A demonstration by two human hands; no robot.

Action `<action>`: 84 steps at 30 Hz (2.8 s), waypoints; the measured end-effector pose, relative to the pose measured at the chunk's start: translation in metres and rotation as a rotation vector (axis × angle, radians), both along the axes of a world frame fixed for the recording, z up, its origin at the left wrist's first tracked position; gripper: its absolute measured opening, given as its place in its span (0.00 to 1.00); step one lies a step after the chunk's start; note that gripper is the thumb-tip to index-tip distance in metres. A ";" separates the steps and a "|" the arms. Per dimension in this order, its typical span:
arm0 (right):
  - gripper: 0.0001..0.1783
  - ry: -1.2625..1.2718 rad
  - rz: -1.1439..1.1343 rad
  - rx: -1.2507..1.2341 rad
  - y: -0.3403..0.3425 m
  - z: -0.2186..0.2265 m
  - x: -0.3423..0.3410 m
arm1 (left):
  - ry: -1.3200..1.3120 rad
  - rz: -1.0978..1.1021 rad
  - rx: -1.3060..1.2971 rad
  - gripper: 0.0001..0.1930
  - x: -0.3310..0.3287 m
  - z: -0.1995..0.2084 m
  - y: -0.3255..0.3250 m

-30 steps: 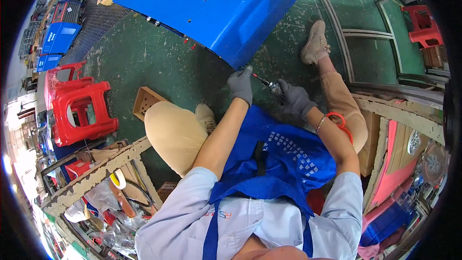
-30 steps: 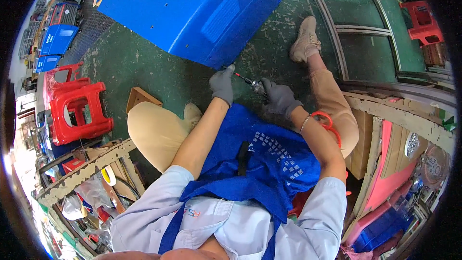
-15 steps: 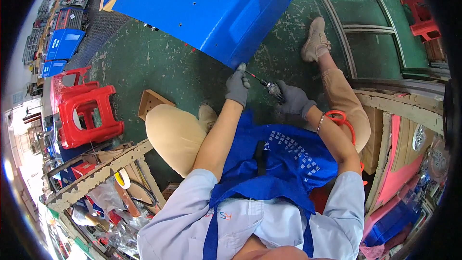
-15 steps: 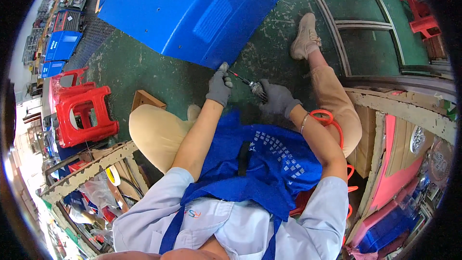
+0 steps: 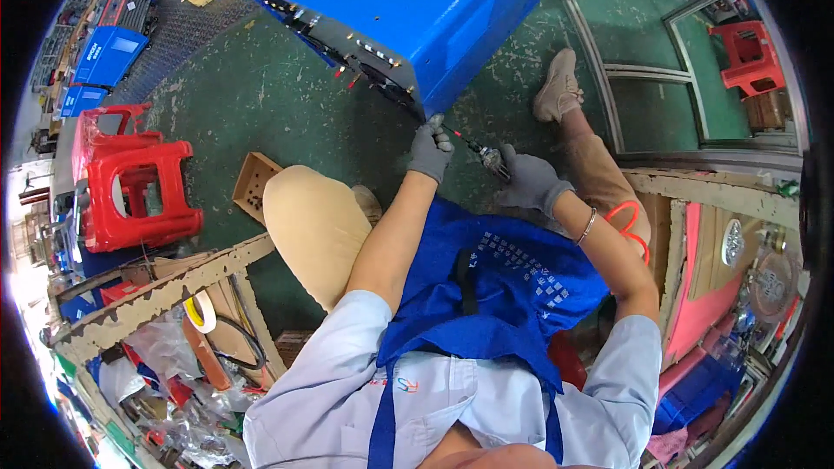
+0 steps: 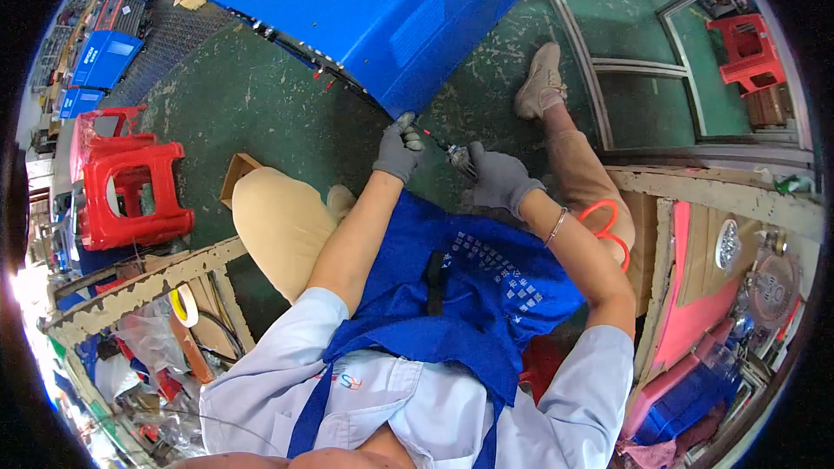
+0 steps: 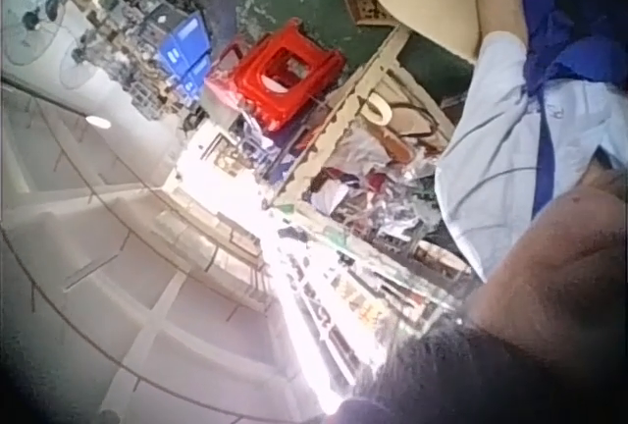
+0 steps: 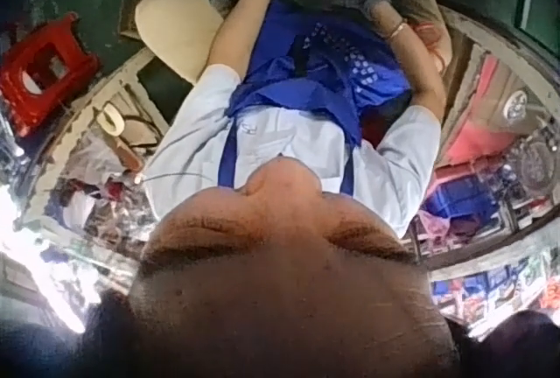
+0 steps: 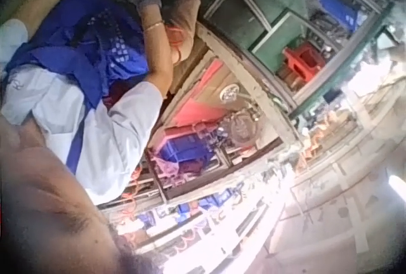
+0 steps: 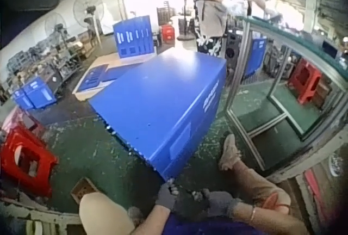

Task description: The person assembles an electronic enclosure by securing an enclosure panel to an electronic unit with screws, using a pneumatic screwdriver.

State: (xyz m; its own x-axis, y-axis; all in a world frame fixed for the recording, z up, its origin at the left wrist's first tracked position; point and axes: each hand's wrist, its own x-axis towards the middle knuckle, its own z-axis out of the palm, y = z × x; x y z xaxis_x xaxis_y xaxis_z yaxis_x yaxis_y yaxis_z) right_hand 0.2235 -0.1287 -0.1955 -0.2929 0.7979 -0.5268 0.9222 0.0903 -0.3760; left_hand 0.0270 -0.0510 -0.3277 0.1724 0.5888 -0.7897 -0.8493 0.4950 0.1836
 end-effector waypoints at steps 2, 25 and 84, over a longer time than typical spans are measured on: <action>0.41 -0.078 0.046 -0.007 -0.004 0.020 0.000 | 0.045 -0.082 0.058 0.07 0.000 0.000 -0.002; 0.49 0.116 -0.237 0.006 -0.013 -0.053 0.057 | 0.171 -0.434 0.379 0.12 -0.037 -0.042 -0.048; 0.50 0.240 -0.092 -0.195 0.023 -0.171 0.046 | 0.283 0.036 -0.166 0.04 0.020 -0.118 0.017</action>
State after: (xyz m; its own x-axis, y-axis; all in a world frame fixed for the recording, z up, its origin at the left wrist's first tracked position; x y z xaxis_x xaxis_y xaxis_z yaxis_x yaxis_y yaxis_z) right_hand 0.2699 -0.1055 -0.3668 -0.3588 0.7177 -0.5968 0.8058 -0.0845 -0.5861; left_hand 0.0465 -0.0344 -0.4453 -0.0863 0.4494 -0.8892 -0.7938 0.5083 0.3339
